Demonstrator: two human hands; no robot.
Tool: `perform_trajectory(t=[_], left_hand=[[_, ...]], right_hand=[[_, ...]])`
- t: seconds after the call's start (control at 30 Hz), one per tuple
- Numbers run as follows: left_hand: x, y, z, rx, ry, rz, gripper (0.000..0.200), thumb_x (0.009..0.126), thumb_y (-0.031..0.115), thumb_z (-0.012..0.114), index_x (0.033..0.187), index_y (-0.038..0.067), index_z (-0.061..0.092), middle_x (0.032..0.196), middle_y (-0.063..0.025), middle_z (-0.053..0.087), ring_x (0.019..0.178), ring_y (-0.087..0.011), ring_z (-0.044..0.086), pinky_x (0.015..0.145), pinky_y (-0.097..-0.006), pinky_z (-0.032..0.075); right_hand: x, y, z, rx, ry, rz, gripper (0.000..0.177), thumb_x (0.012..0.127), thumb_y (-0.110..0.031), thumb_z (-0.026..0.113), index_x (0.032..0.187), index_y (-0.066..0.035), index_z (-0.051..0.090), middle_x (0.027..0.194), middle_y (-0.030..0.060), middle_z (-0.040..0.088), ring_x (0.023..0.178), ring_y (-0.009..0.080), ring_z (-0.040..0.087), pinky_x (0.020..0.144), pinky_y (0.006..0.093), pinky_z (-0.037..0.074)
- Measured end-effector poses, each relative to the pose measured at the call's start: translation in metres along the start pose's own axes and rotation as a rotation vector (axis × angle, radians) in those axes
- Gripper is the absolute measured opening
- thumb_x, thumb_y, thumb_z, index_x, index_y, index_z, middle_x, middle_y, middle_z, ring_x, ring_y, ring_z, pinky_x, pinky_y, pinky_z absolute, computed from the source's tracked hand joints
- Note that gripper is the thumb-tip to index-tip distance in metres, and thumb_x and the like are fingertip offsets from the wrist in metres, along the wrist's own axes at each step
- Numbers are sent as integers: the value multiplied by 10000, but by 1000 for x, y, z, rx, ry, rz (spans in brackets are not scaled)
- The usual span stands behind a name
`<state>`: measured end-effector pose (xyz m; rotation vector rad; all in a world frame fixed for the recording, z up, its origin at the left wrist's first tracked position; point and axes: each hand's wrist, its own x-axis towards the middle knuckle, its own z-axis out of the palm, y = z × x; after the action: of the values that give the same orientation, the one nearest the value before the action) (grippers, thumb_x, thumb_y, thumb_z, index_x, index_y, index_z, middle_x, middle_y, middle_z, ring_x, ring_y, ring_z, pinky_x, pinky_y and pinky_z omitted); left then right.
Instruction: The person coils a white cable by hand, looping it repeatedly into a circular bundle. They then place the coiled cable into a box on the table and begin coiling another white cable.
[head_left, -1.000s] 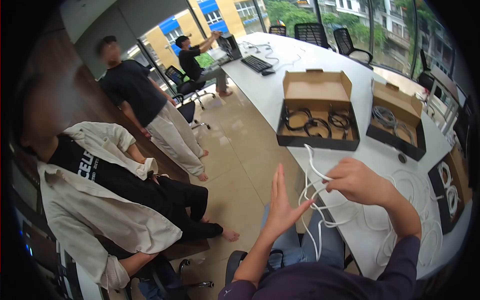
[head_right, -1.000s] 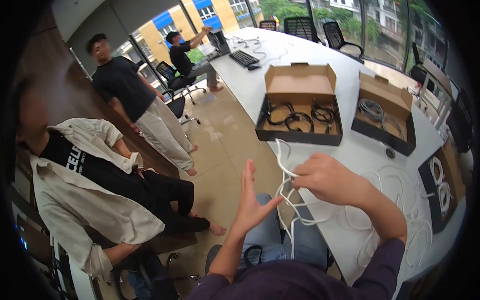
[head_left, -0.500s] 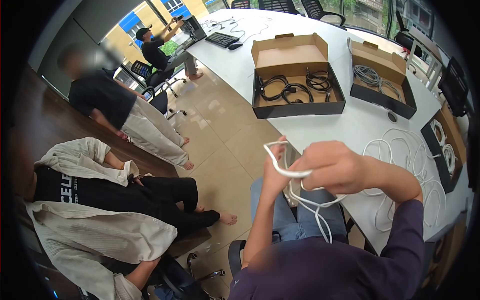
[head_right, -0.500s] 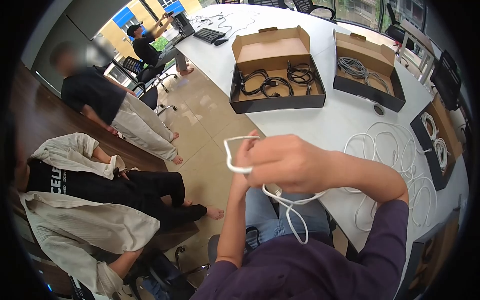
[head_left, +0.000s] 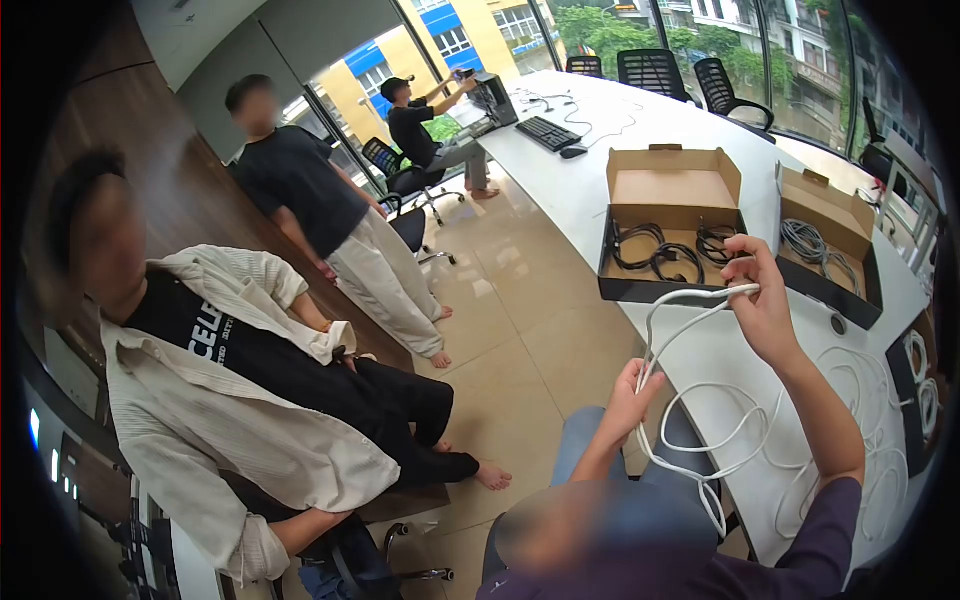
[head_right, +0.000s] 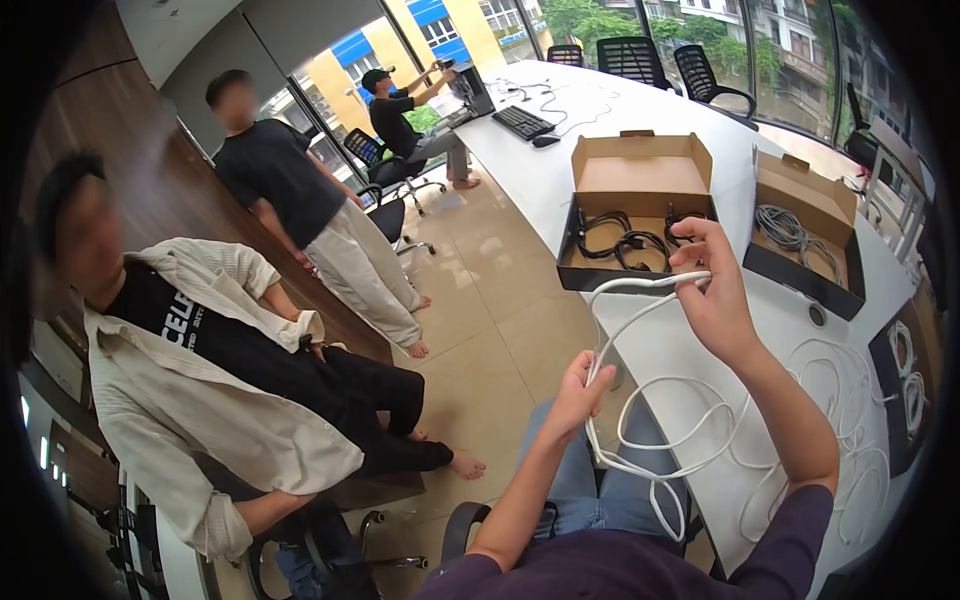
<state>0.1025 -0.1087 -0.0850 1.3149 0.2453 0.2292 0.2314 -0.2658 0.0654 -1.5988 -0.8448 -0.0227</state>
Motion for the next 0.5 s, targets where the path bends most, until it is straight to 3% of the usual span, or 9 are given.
perform_trajectory(t=[0.1, 0.13, 0.23, 0.27, 0.4, 0.5], left_hand=[[0, 3, -6, -327, 43, 5, 184, 962, 270, 562, 922, 130, 449, 582, 72, 385, 383, -17, 310, 370, -188, 258], [-1, 7, -4, -356, 63, 34, 203, 979, 284, 528, 875, 139, 432, 564, 70, 368, 363, -23, 288, 365, -190, 238], [0, 12, -1, -478, 91, 81, 194, 990, 268, 503, 863, 141, 429, 559, 68, 343, 358, -29, 278, 367, -196, 236], [4, 14, 0, -513, 117, 109, 194, 994, 265, 491, 858, 142, 427, 557, 65, 336, 355, -33, 274, 366, -201, 231], [9, 20, -1, -587, 194, 185, 203, 1007, 251, 456, 838, 146, 414, 545, 56, 307, 348, -47, 262, 363, -224, 213], [13, 25, 1, -607, 225, 236, 223, 1011, 252, 443, 818, 147, 402, 537, 53, 289, 345, -53, 260, 362, -234, 204]], right_hand=[[-4, 15, 11, 109, 121, -15, 717, 779, 60, 576, 1396, -112, 255, 1311, 122, 357, 1051, 168, 496, 869, 304, 457], [-6, 23, 8, 70, 96, 41, 850, 786, 46, 614, 1453, -143, 123, 1392, 163, 256, 1142, 209, 469, 915, 324, 452], [-19, 35, 9, 176, 101, 297, 900, 795, -63, 678, 1467, -129, 82, 1422, 191, 229, 1213, 243, 435, 975, 359, 421], [-24, 32, 6, 172, 10, 435, 1008, 799, -212, 722, 1485, -92, -8, 1467, 226, 175, 1275, 283, 389, 1043, 407, 353], [-54, 36, 11, 251, -175, 754, 1140, 808, -346, 724, 1467, -14, -145, 1521, 255, 78, 1316, 330, 357, 1109, 420, 243], [-76, 36, 15, 191, -356, 761, 1181, 811, -406, 719, 1446, 12, -185, 1492, 273, 189, 1273, 314, 425, 1079, 410, 310]])
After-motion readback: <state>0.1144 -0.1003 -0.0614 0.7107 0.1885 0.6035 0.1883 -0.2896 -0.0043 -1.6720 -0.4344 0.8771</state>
